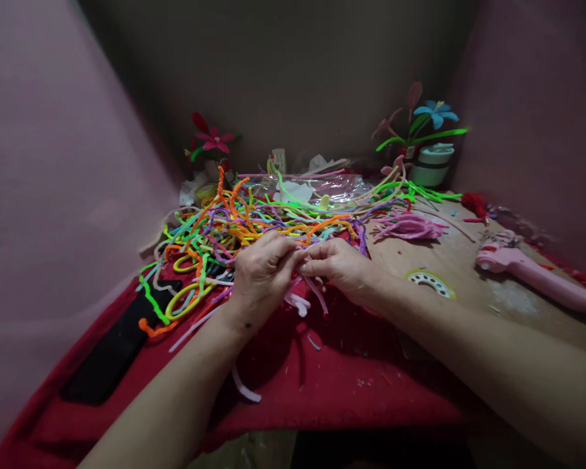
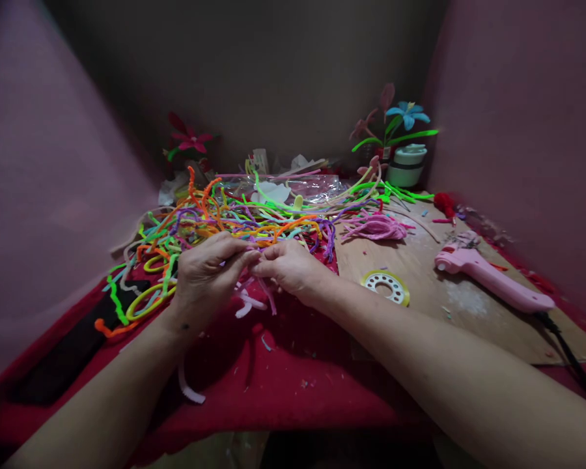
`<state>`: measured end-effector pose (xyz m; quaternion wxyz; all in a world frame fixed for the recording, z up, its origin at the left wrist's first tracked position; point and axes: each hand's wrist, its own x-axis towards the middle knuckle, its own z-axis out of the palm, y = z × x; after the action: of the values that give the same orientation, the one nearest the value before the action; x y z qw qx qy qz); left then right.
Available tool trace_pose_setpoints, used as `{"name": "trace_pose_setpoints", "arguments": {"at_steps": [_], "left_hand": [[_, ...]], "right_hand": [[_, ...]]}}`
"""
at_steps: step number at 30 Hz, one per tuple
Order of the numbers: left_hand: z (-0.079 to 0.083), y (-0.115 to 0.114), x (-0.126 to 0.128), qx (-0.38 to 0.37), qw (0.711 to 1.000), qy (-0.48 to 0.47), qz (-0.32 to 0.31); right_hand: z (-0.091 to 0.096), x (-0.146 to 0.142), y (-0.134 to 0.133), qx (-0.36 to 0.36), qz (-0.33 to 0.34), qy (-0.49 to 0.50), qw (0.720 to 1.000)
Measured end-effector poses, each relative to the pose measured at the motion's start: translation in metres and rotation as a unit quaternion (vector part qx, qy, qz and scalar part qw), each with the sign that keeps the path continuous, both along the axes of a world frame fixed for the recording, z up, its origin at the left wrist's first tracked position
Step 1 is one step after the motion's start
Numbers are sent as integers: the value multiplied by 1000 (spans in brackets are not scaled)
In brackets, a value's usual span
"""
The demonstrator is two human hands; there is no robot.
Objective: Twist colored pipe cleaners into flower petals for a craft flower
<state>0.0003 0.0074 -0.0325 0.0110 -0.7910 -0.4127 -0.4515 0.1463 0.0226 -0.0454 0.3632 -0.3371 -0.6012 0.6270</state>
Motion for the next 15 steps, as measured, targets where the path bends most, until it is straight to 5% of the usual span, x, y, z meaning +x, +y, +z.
{"name": "trace_pose_setpoints", "arguments": {"at_steps": [8, 15], "left_hand": [[12, 2, -4, -222, 963, -154, 12], [6, 3, -2, -258, 964, -65, -15]], "right_hand": [[1, 1, 2, -57, -67, 77, 993], [-1, 1, 6, -55, -102, 93, 989]]}}
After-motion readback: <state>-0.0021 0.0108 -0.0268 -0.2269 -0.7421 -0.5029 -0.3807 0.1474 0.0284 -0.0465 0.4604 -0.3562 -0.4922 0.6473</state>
